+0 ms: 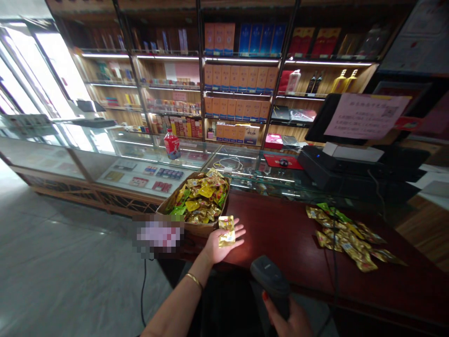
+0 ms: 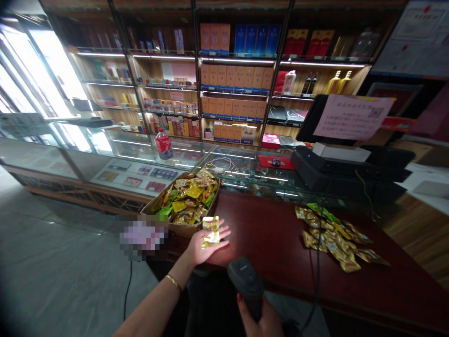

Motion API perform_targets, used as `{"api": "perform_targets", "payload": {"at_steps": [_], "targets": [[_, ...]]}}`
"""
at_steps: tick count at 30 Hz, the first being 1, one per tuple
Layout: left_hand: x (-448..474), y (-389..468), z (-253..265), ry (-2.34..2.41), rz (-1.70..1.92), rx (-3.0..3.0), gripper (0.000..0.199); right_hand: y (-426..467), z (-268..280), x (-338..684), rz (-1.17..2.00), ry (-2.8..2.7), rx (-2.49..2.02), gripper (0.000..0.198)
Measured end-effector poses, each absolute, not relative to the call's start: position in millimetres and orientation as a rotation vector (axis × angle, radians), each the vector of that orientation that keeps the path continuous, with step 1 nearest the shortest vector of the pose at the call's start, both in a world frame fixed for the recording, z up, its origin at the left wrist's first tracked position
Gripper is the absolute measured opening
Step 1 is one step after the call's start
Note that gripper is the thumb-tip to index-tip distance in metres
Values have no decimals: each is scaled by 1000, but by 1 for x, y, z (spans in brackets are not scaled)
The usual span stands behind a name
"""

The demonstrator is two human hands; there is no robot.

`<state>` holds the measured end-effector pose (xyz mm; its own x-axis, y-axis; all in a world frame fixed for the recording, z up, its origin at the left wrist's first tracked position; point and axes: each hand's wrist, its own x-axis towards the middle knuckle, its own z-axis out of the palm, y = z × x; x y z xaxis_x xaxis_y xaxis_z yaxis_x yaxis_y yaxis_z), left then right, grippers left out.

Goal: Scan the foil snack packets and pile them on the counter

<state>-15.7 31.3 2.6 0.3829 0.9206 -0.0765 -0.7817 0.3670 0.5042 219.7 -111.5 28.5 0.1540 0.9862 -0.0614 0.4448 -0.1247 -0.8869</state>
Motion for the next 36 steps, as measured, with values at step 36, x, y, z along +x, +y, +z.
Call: {"api": "perform_targets", "payload": {"at_steps": [36], "targets": [[9,30,-2,818,1252,617,53,-105,17,207,866,-1510,-1690,62]]}}
